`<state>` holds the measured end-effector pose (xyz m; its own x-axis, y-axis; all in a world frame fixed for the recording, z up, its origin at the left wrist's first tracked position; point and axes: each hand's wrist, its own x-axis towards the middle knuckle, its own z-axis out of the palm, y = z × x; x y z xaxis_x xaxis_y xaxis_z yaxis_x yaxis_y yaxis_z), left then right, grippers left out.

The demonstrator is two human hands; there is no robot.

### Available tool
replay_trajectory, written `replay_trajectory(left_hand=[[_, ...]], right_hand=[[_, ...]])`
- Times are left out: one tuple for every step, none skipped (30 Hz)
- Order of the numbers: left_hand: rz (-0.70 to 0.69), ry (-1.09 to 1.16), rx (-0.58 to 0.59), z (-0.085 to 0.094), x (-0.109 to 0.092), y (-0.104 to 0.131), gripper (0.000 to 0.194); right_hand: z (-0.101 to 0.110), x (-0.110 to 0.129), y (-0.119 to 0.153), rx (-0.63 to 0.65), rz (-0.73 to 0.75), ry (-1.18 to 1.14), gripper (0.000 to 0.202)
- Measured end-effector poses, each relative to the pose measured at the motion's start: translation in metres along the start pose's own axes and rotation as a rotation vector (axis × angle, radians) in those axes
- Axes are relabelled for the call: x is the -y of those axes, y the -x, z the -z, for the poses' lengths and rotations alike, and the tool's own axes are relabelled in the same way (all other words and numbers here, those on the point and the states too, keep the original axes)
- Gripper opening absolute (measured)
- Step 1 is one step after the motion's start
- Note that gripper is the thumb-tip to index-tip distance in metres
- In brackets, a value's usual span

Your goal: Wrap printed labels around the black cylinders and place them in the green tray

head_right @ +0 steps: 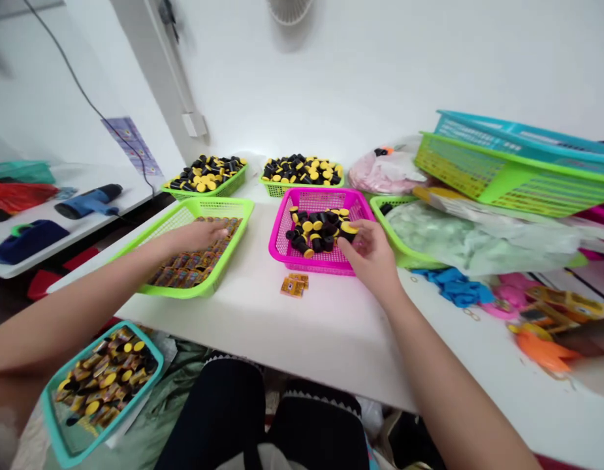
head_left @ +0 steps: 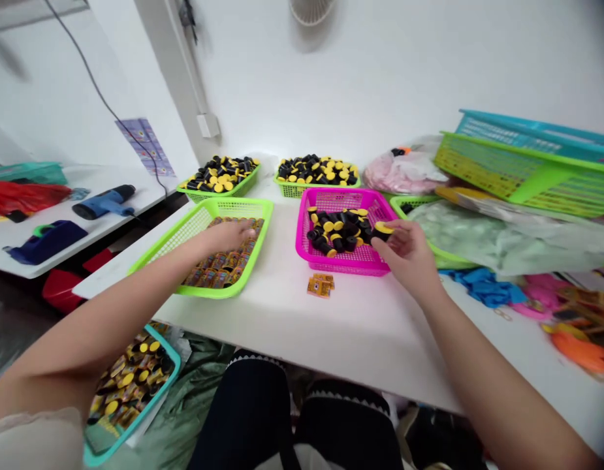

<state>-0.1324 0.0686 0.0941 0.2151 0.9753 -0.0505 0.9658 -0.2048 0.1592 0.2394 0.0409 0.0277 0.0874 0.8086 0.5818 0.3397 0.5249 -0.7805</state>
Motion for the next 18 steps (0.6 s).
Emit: replay_trajectory(left_hand=[[-0.037,-0.017,-0.100,-0.002,-0.013,0.012,0.047],[-0.120,-0.025,-0.246,-0.009,-0.029,0.024,0.048],[-0.264,-0.027,-0.332,-0.020,-0.046,0.037,0.048],[-0.439,-0.018,-0.302,-0.034,-0.064,0.047,0.045],[-0.589,-0.014,-0.193,-0.052,-0.080,0.055,0.043],[-0.662,-0.029,-0.097,-0.071,-0.095,0.061,0.044],[-0.655,-0.060,-0.071,-0.090,-0.108,0.064,0.046],[-0.642,-0.093,-0.040,-0.108,-0.117,0.066,0.049],[-0.629,-0.119,-0.016,-0.123,-0.123,0.068,0.052],[-0.621,-0.140,-0.008,-0.134,-0.127,0.071,0.056],[-0.631,-0.155,-0.004,-0.142,-0.128,0.076,0.059],[-0.653,-0.169,-0.014,-0.147,-0.126,0.084,0.062],[-0.679,-0.188,-0.037,-0.150,-0.123,0.096,0.063],[-0.703,-0.214,-0.079,-0.151,-0.118,0.110,0.062],[-0.733,-0.249,-0.128,-0.151,-0.113,0.125,0.057],[-0.769,-0.287,-0.173,-0.150,-0.108,0.140,0.051],[-0.812,-0.321,-0.203,-0.148,-0.102,0.154,0.044],[-0.859,-0.343,-0.221,-0.145,-0.097,0.164,0.040]], right_hand=[[0.001,-0.002,0.000,-0.033,0.014,-0.012,0.033],[0.000,-0.003,0.000,-0.061,0.027,-0.013,0.031],[0.000,-0.005,0.000,-0.078,0.039,-0.005,0.030],[-0.001,-0.006,0.001,-0.076,0.052,0.012,0.029],[-0.003,-0.007,0.002,-0.064,0.065,0.034,0.029],[-0.004,-0.008,0.004,-0.043,0.079,0.060,0.028],[-0.005,-0.008,0.005,-0.021,0.096,0.085,0.029],[-0.006,-0.008,0.007,0.005,0.118,0.110,0.029],[-0.006,-0.008,0.009,0.029,0.143,0.133,0.029],[-0.006,-0.008,0.010,0.053,0.170,0.154,0.028],[-0.006,-0.008,0.011,0.072,0.195,0.167,0.028],[-0.006,-0.007,0.011,0.087,0.211,0.173,0.027],[-0.005,-0.006,0.012,0.094,0.217,0.174,0.026],[-0.005,-0.005,0.012,0.093,0.218,0.173,0.026],[-0.005,-0.003,0.011,0.087,0.219,0.172,0.026],[-0.004,-0.002,0.011,0.087,0.220,0.178,0.025],[-0.004,0.000,0.011,0.090,0.221,0.191,0.025],[-0.005,0.001,0.011,0.098,0.222,0.209,0.024]])
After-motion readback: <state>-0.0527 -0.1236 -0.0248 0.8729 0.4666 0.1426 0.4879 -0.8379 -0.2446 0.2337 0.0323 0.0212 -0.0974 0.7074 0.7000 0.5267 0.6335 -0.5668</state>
